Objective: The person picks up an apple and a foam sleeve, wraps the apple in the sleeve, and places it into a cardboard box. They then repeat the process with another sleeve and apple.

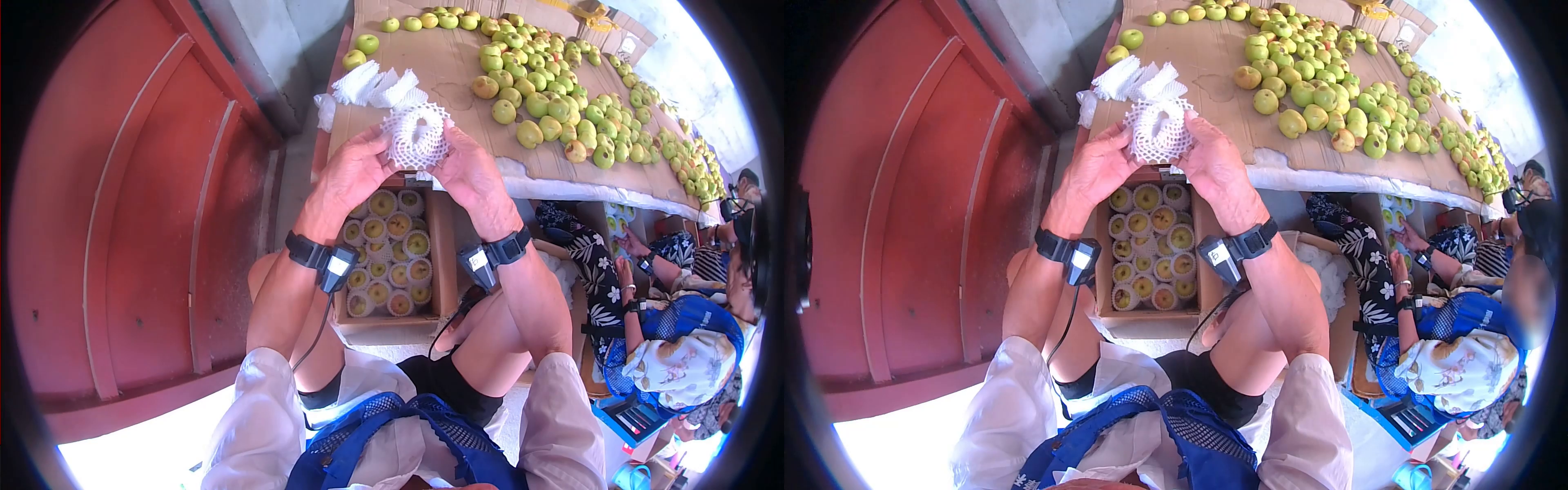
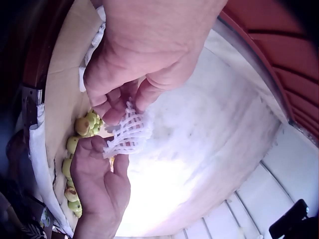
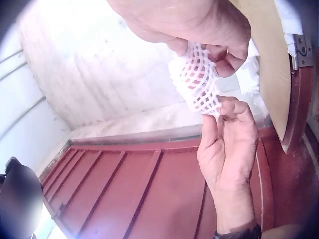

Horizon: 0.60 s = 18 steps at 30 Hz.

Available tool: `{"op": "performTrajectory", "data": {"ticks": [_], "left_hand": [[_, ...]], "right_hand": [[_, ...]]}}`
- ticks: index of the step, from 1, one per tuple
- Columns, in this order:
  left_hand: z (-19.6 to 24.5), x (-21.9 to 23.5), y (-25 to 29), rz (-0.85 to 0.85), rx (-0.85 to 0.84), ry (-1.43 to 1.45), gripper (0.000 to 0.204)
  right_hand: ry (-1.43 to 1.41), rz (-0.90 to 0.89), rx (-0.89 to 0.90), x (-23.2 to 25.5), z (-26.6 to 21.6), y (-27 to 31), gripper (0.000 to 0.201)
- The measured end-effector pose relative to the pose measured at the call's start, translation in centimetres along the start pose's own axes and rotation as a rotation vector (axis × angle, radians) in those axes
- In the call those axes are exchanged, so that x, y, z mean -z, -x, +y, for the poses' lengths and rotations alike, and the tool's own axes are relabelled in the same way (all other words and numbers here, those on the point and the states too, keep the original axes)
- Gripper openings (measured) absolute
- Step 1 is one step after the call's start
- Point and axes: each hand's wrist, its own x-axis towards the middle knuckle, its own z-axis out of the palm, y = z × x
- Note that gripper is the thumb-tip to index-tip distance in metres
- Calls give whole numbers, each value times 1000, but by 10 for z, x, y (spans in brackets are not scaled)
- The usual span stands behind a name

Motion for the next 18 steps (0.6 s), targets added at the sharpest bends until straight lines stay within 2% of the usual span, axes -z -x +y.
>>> {"op": "performTrajectory", "data": {"ticks": [3,6,8,12,18], "left_hand": [[0,-7,1,34,-15,-26,39],[-1,-10,3,148,-8,-31,35],[-4,3,0,150,-4,-55,31],[-3,0,-2,148,4,-196,22],[-5,-6,-6,196,1,-295,21]], "right_hand": [[8,-8,-27,0,2,-1,35],[16,0,-46,-5,3,0,34],[13,32,-34,-13,3,3,33],[41,29,-17,-7,5,0,31],[155,98,14,8,8,-7,23]]}}
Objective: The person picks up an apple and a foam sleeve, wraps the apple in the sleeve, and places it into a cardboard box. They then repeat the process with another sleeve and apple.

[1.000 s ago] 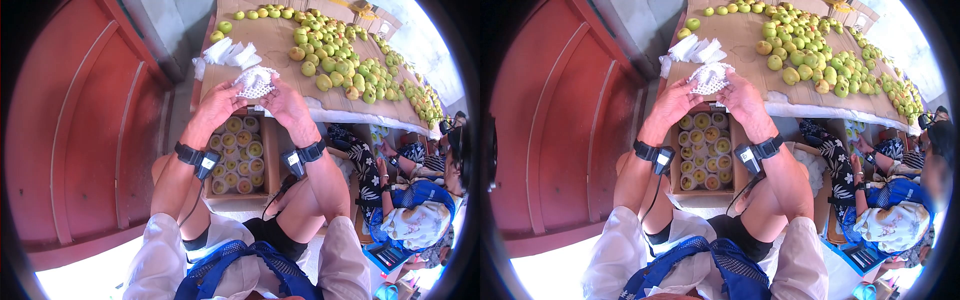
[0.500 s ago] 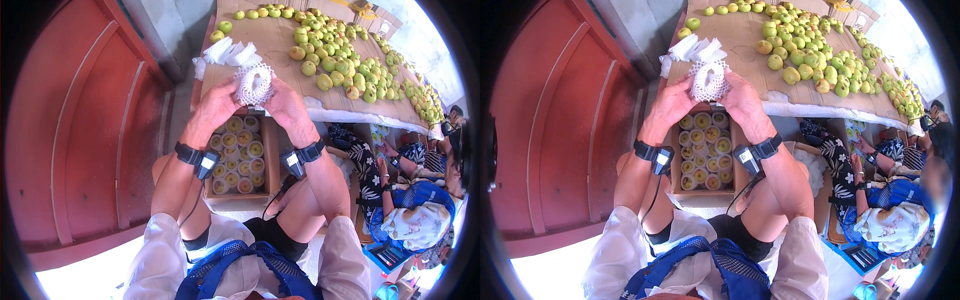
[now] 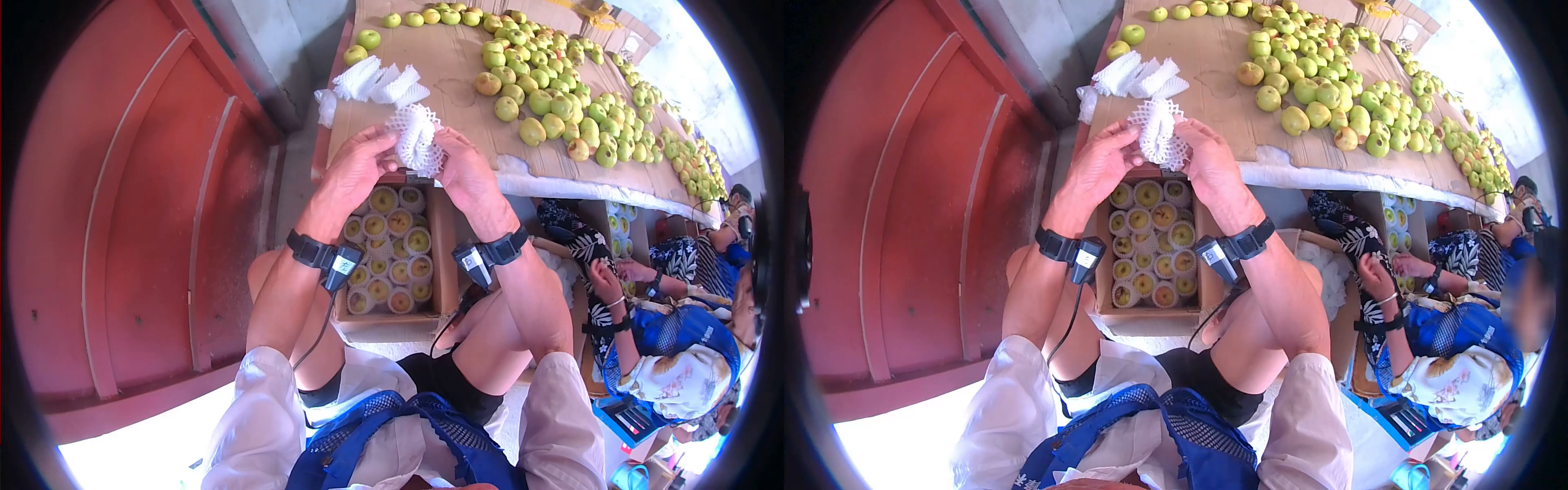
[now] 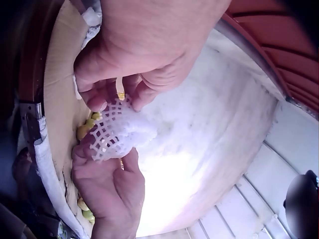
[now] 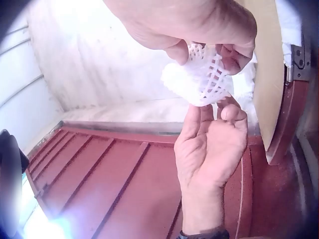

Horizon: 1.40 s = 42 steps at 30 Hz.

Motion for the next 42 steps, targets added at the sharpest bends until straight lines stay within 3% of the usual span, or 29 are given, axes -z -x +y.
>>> {"op": "performTrajectory", "data": {"ticks": [14,27,29,33,36,39,42], "left_hand": [[-1,5,-5,-106,28,80,17],[-5,10,-4,-103,39,-12,23],[-6,2,-3,29,25,-166,23],[-9,-3,0,264,-197,-527,25],[-7,-1,-4,315,-333,-606,28],[2,-11,3,280,-279,-597,28],[2,-21,9,229,-327,-640,26]], "right_hand": [[131,78,-16,-8,-15,9,12],[8,-7,-94,-5,-9,4,13],[1,-17,-86,2,-6,0,13],[23,18,-65,2,-7,1,13],[57,58,-44,4,-8,0,14],[135,104,12,1,-9,2,16],[232,147,73,-9,-11,10,17]]}}
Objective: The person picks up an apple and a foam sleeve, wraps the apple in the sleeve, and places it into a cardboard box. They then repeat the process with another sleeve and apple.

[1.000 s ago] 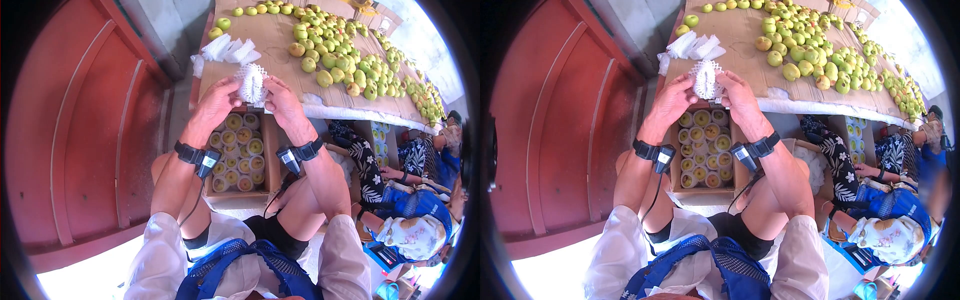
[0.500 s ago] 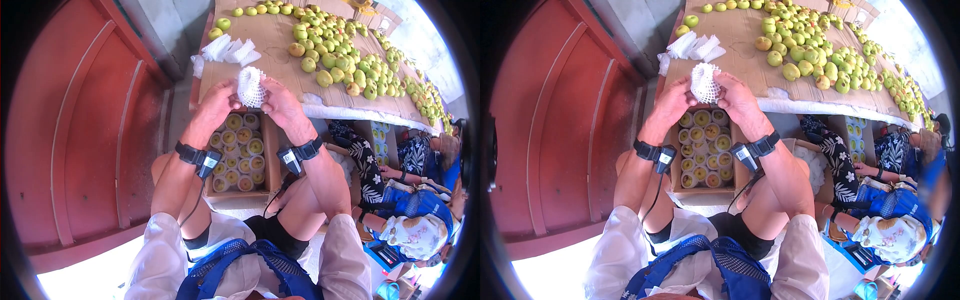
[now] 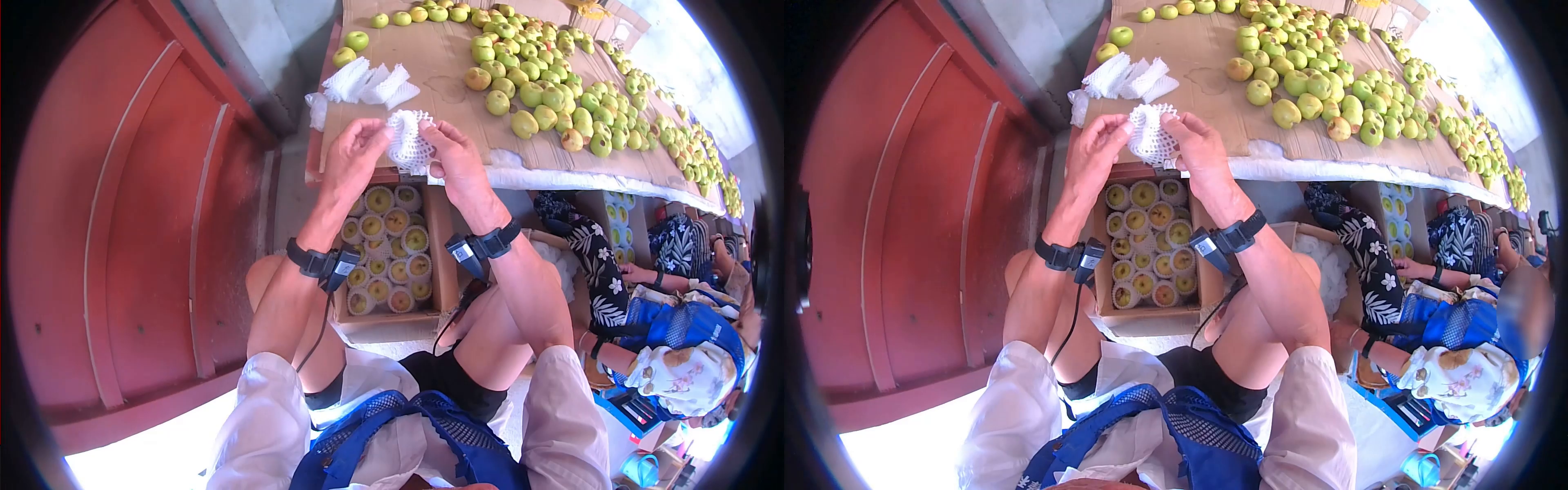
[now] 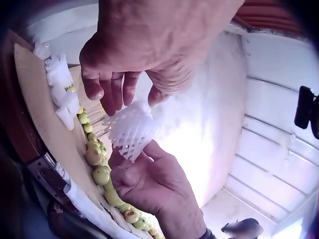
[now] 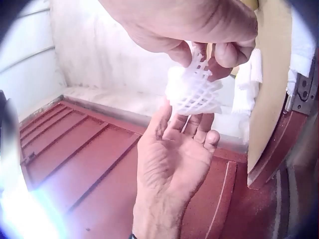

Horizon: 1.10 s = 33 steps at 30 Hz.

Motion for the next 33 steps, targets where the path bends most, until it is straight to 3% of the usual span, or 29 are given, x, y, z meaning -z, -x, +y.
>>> {"op": "performTrajectory", "data": {"ticks": [5,12,15,21,29,33], "left_hand": [[-22,3,-6,-58,-51,-29,27],[-16,2,-3,-47,3,-120,25],[-21,7,-6,-56,146,82,25],[-13,10,-9,-103,204,450,31],[-8,13,-11,-225,121,637,41],[-10,14,-10,-225,101,662,43]], "right_hand": [[72,3,68,-9,-5,8,19],[137,-46,138,-7,-3,7,21],[116,-87,187,-7,-5,7,21],[184,-34,270,-9,-22,12,22],[389,-71,444,-11,-12,16,16],[625,-78,629,-13,-10,18,19]]}}
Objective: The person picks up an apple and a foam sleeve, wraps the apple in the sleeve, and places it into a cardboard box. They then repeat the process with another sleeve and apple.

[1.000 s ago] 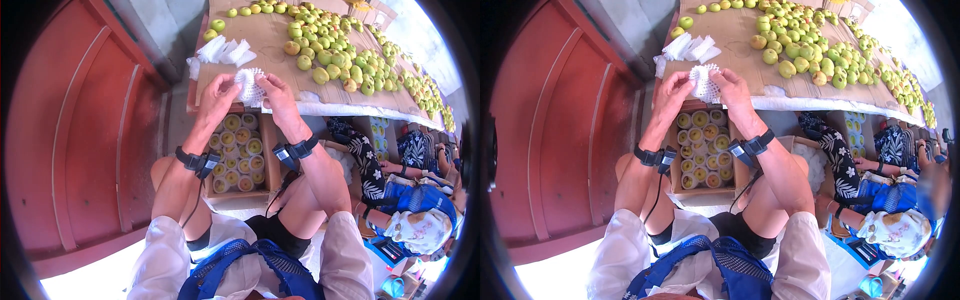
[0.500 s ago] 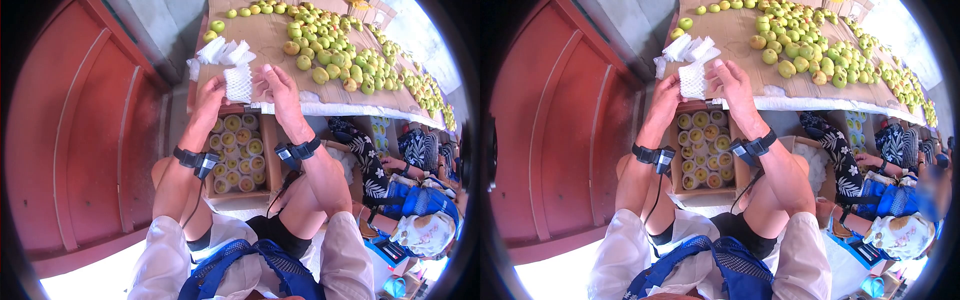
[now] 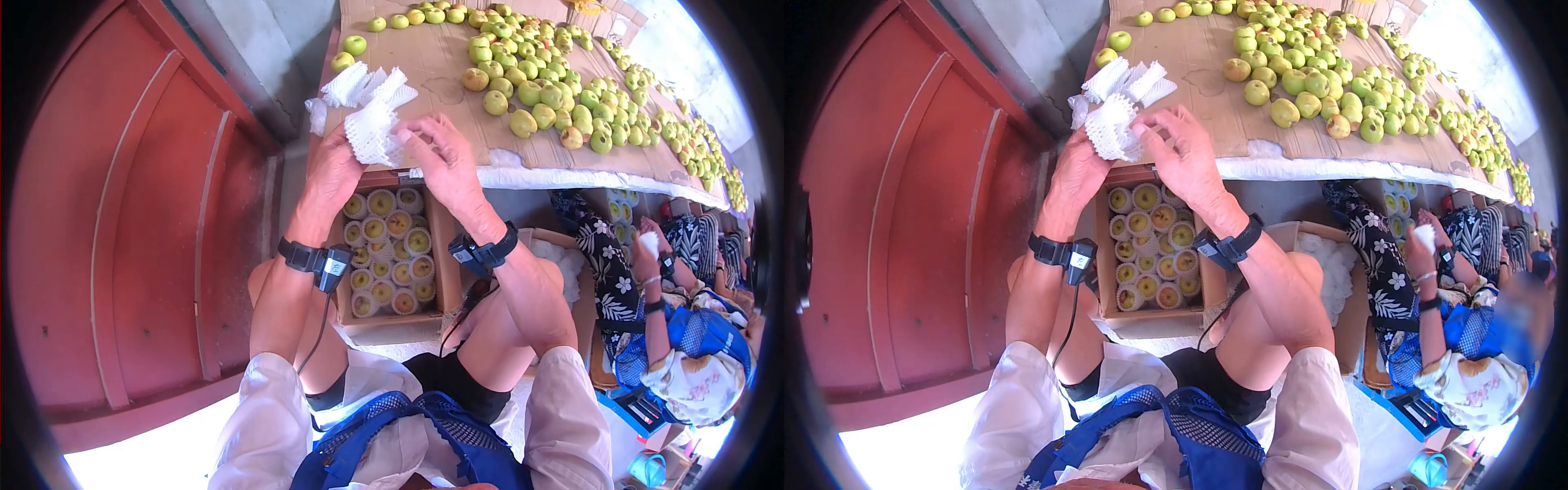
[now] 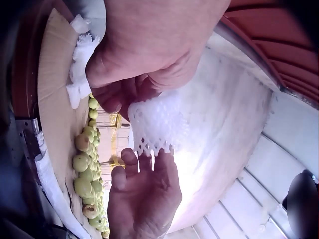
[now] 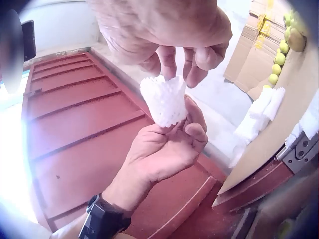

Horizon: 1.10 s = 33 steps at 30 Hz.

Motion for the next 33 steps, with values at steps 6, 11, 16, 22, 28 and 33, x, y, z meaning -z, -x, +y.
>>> {"op": "performTrajectory", "data": {"ticks": [6,11,16,22,28,33], "left_hand": [[-4,4,-2,42,-22,-10,40],[-9,2,-2,149,1,-123,33],[-11,2,0,213,6,-225,28],[-10,4,3,262,98,-377,24],[-11,-4,6,241,-40,-586,26],[-9,-8,9,172,-271,-780,34]], "right_hand": [[-56,-24,-87,-4,7,1,29],[-266,-32,-237,-13,6,3,33],[-77,-22,-158,-16,5,8,28],[93,76,31,-13,9,2,23],[-184,-19,-275,-7,9,-1,16],[-313,-143,-386,-2,10,-3,17]]}}
